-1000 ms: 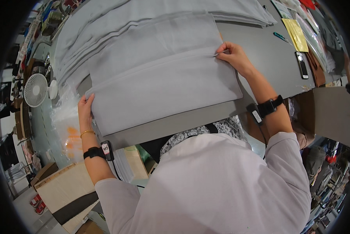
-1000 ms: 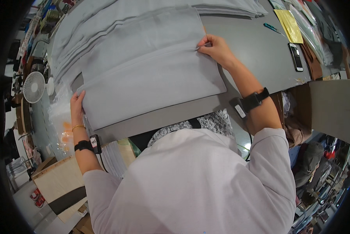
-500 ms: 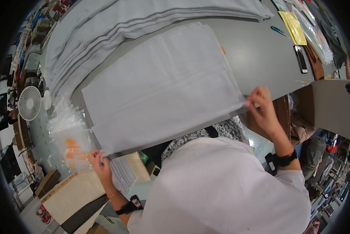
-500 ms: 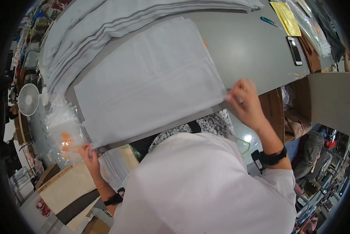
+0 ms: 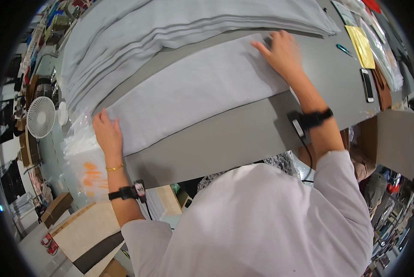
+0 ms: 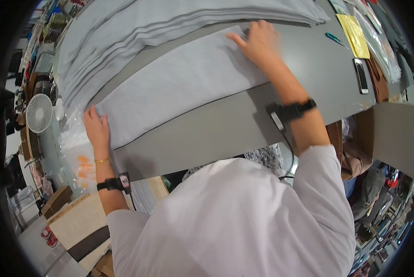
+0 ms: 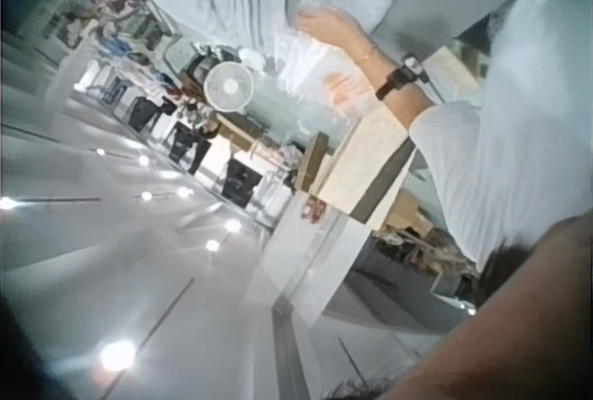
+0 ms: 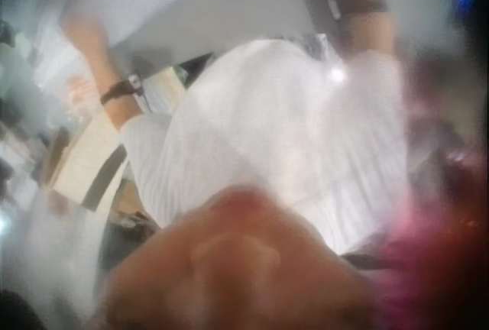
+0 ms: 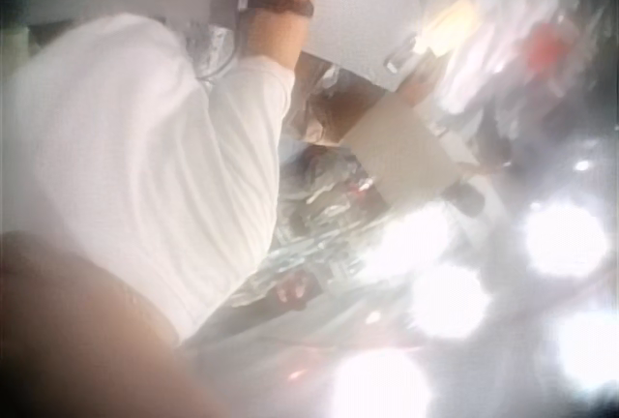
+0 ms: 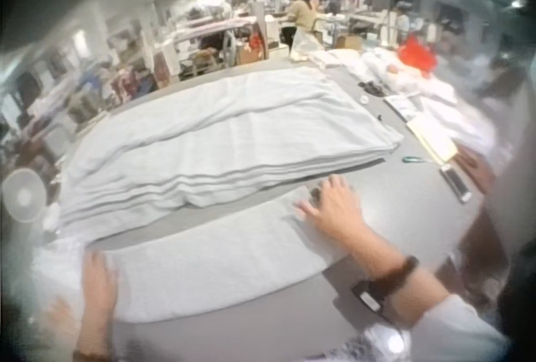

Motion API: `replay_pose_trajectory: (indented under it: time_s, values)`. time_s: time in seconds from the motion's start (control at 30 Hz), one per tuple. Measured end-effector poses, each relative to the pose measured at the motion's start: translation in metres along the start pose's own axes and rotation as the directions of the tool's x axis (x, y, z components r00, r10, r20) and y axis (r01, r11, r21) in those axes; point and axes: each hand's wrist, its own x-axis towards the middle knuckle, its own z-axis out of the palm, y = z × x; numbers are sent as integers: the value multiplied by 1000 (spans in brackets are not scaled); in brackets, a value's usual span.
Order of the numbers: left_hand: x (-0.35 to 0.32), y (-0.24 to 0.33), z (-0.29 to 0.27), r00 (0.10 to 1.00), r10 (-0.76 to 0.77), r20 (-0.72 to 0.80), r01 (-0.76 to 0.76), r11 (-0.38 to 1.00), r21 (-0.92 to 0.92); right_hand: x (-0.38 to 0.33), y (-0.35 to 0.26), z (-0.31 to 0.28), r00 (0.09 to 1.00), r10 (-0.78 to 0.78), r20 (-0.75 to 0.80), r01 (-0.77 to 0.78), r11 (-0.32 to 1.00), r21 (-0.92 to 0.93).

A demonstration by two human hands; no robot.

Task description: The person folds gray fabric pieces on a table and places each folded piece into a clear plastic bag. The person repeats this process for multiple items, stacking the packaged pieces on the table.

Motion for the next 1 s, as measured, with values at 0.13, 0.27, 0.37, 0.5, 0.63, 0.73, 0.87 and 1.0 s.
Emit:
replay_pose_trajectory:
  time_s: [0.13, 0.27, 0.37, 0.5, 0.63, 0.73, 0.87, 1.0]
  values:
    - [-32, 62, -18, 962, 264, 76, -236, 937, -258, -63, 18, -3, 983, -183, 5, 182, 982, 57]
    - [-63, 137, -39, 981, 188, 40, -157, 905, -395, -71, 88, -24, 901, 313, 302, -406, 852, 331]
    - [-83, 168, -47, 978, 150, 144, -55, 855, -515, -54, 105, -68, 726, 541, 423, -671, 423, 609]
    - [-89, 160, -54, 965, -211, 157, 243, 487, -839, -30, 12, -110, 842, 92, 532, -540, 130, 832]
    - [-77, 141, -58, 803, -267, 533, 499, -188, -846, -46, -160, -68, 826, -346, 445, -362, 279, 889]
    - [-68, 133, -56, 759, -189, 623, 558, -304, -772, -62, -244, -40, 725, -447, 524, -345, 422, 838]
    - [-68, 131, -44, 808, -160, 567, 546, -159, -822, -63, -225, -44, 793, -409, 451, -75, 669, 739]
    - [-75, 130, -34, 830, -118, 545, 545, -37, -838, -69, -163, -42, 878, -460, 133, 363, 821, 441]
